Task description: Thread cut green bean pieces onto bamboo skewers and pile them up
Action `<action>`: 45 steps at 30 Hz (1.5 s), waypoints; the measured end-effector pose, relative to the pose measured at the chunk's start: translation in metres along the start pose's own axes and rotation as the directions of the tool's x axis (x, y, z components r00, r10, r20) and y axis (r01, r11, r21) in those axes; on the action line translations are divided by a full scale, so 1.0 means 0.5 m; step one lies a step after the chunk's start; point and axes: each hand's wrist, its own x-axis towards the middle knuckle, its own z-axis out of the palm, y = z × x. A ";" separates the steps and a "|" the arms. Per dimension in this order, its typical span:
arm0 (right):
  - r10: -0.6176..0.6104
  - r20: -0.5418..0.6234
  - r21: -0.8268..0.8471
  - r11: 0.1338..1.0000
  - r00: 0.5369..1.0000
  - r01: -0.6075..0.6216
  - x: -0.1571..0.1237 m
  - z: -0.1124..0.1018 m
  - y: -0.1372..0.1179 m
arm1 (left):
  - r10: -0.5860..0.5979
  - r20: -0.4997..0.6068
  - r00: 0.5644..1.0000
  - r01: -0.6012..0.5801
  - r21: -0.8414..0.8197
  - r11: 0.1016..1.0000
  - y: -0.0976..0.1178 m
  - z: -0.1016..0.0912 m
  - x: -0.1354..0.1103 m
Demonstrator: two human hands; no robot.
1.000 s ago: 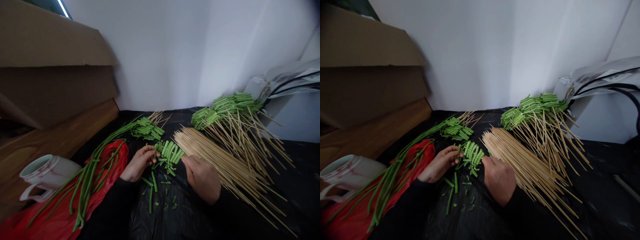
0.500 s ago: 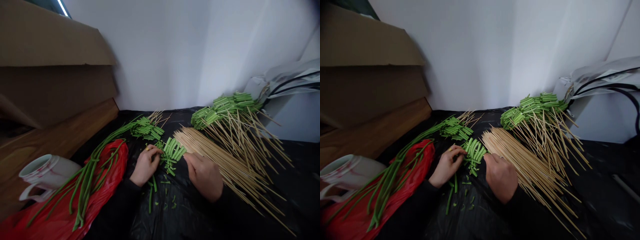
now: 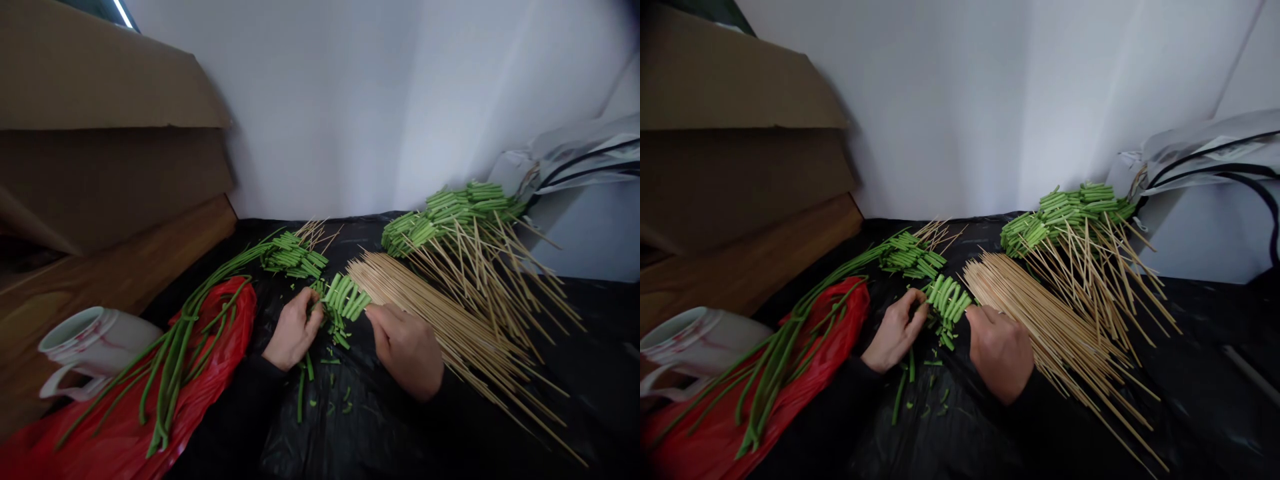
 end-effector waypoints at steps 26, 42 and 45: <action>-0.018 0.000 -0.002 1.000 1.000 0.018 -0.005 0.007 0.004 | -0.027 0.107 0.994 -0.009 0.320 0.947 -0.028 0.004 0.001; -0.017 0.038 0.015 1.000 0.999 0.016 -0.007 0.011 0.003 | -0.246 -0.018 0.969 0.223 -0.366 0.903 -0.035 -0.002 0.008; -0.010 0.042 0.015 1.000 0.999 0.009 -0.006 0.009 0.003 | -0.254 0.038 0.966 0.240 -0.493 0.837 -0.045 0.002 0.013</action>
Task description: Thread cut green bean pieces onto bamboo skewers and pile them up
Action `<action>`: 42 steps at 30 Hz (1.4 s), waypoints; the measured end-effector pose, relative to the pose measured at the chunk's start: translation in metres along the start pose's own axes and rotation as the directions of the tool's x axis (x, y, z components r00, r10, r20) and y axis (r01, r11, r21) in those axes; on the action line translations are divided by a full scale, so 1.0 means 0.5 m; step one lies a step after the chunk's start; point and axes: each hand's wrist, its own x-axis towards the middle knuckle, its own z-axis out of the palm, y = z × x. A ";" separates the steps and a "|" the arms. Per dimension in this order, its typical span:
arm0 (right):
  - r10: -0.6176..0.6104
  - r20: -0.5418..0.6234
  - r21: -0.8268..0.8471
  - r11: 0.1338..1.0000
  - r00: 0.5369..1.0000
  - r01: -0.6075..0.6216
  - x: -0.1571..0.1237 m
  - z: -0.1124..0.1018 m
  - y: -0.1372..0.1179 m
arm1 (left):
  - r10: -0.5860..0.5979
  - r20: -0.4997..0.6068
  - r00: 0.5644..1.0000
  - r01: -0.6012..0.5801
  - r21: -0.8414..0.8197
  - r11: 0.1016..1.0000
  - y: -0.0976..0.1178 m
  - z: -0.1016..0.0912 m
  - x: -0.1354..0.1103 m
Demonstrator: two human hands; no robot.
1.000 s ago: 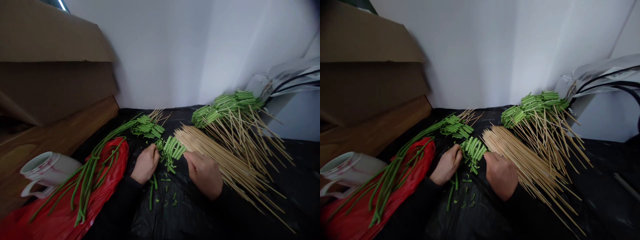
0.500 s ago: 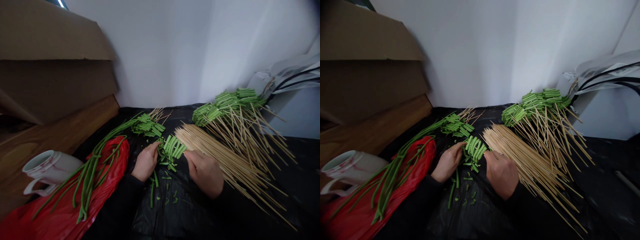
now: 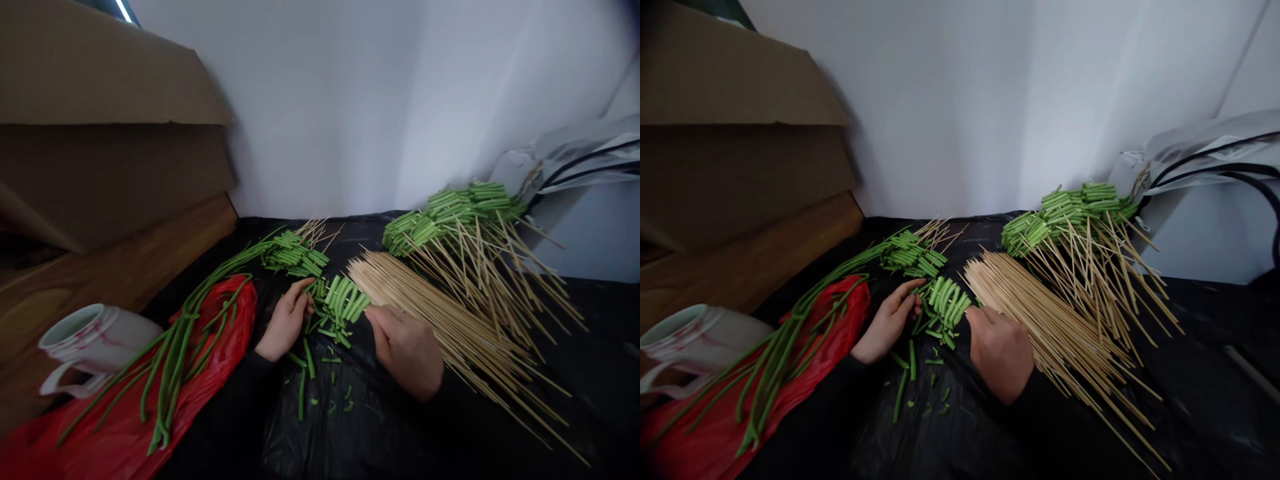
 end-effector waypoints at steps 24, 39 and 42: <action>-0.009 -0.022 0.005 1.000 1.000 0.009 0.000 -0.005 -0.003 | 0.328 -0.171 0.929 -0.256 0.342 0.904 0.006 -0.002 0.008; -0.019 0.054 0.089 0.996 0.998 0.014 -0.007 0.007 -0.011 | -0.279 0.112 0.954 0.274 -0.707 0.652 0.020 -0.004 0.001; -0.018 0.044 0.095 0.995 0.999 0.013 -0.007 0.007 -0.011 | -0.272 0.118 0.955 0.274 -0.704 0.655 0.018 -0.003 0.001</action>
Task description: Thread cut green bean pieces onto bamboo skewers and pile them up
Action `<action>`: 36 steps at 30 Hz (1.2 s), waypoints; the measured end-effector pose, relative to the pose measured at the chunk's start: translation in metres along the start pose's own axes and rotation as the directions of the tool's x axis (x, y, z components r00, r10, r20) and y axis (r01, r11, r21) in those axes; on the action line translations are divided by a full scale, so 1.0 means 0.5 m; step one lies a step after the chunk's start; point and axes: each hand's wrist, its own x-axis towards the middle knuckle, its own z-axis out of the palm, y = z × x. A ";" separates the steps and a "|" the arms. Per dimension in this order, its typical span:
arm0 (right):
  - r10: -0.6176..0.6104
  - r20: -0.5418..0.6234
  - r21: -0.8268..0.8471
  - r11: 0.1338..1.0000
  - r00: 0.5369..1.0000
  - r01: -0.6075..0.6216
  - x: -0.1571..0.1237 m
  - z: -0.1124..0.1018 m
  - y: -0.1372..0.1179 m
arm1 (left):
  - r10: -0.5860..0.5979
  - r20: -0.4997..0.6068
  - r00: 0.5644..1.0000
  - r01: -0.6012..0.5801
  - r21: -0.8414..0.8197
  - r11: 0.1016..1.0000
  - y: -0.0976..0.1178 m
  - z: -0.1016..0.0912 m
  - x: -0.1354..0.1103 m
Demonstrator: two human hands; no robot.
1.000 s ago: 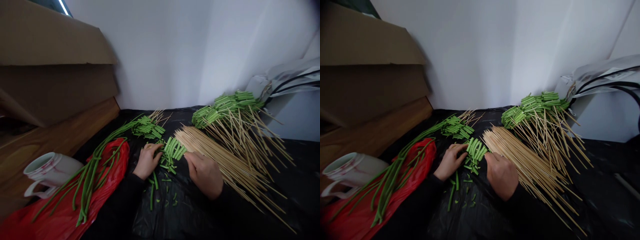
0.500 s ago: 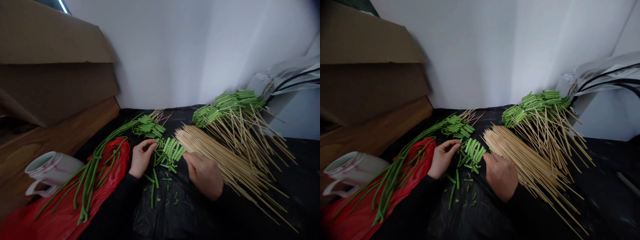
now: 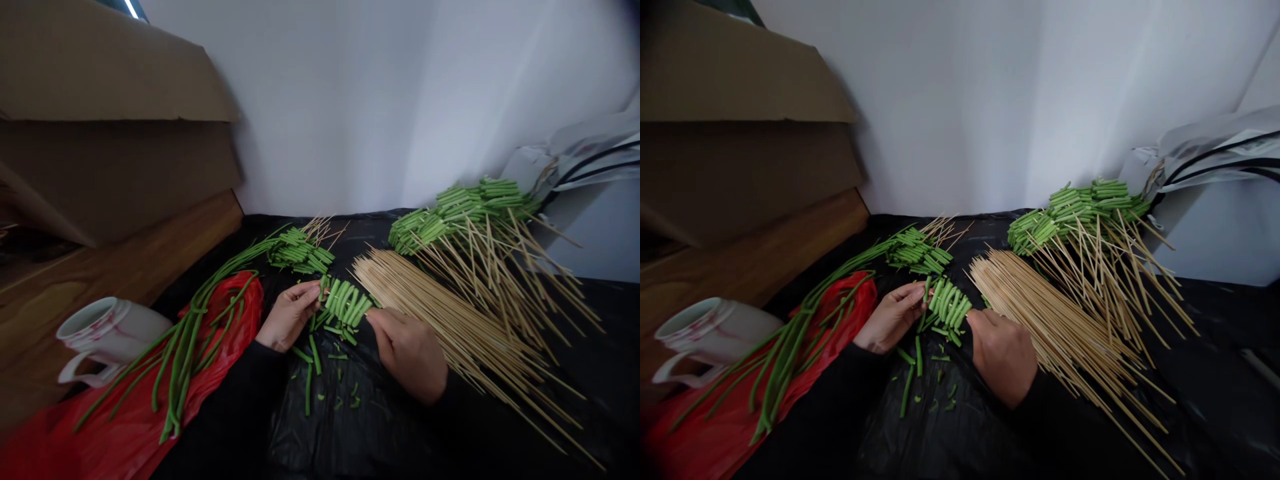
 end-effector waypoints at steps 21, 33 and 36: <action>0.001 0.046 0.053 0.999 0.999 -0.003 -0.005 0.007 0.003 | -0.020 0.000 1.000 0.020 0.065 0.998 -0.009 -0.003 0.000; 0.025 0.068 0.065 0.997 0.997 -0.029 -0.003 0.006 0.001 | -0.031 -0.039 0.999 0.035 0.101 0.994 -0.013 0.006 -0.005; 0.021 0.058 0.071 0.997 0.998 -0.025 -0.005 0.007 0.001 | -0.020 -0.045 0.999 0.025 0.126 0.992 -0.014 0.007 -0.007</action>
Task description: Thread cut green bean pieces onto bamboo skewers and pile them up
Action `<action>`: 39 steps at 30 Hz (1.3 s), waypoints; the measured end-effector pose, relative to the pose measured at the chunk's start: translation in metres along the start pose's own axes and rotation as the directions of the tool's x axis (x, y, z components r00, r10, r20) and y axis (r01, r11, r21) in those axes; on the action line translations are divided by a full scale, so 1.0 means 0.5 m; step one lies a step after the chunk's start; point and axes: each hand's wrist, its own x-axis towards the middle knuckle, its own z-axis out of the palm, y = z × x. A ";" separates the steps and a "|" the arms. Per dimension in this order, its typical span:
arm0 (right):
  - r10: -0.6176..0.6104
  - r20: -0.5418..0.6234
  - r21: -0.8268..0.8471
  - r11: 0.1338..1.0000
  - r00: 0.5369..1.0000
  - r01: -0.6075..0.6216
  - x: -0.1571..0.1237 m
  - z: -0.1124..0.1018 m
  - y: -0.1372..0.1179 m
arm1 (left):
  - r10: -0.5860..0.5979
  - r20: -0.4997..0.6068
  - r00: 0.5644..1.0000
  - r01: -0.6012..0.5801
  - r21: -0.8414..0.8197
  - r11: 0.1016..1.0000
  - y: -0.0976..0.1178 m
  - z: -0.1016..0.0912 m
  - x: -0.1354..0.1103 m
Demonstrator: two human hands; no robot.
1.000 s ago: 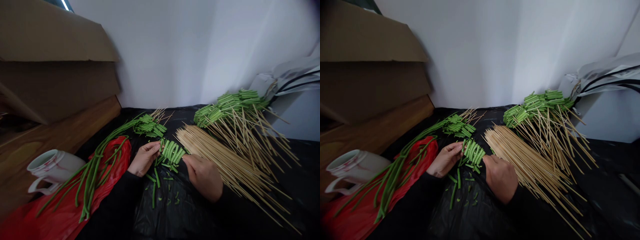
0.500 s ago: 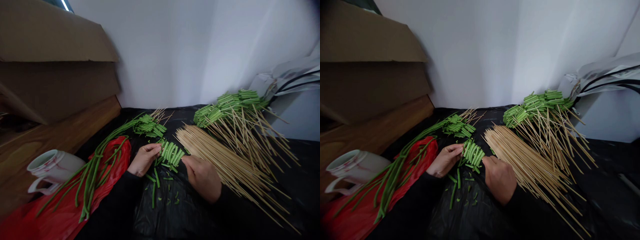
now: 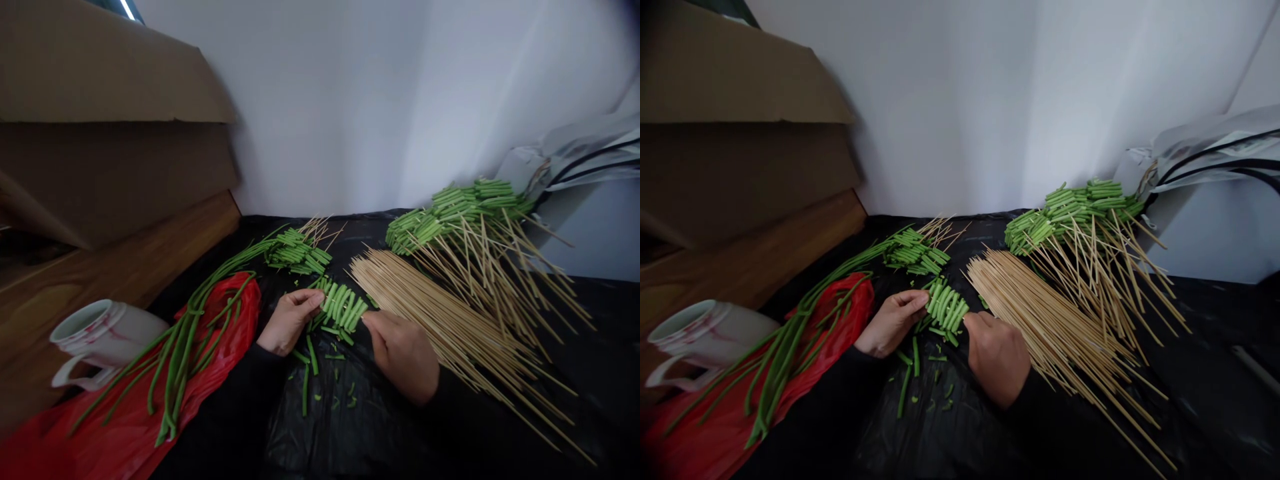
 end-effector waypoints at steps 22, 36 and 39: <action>-0.009 -0.045 -0.051 0.999 0.999 0.006 0.007 -0.002 0.002 | -0.079 0.074 0.994 0.079 0.010 0.997 0.007 0.014 -0.011; -0.054 -0.121 -0.299 0.954 0.991 0.016 0.024 -0.031 0.032 | 0.042 0.087 0.995 -0.046 0.050 0.998 0.020 -0.016 -0.004; -0.065 -0.189 -0.304 0.953 0.980 0.005 0.030 -0.038 0.038 | 0.082 0.127 0.989 -0.105 0.183 0.977 0.019 -0.017 -0.005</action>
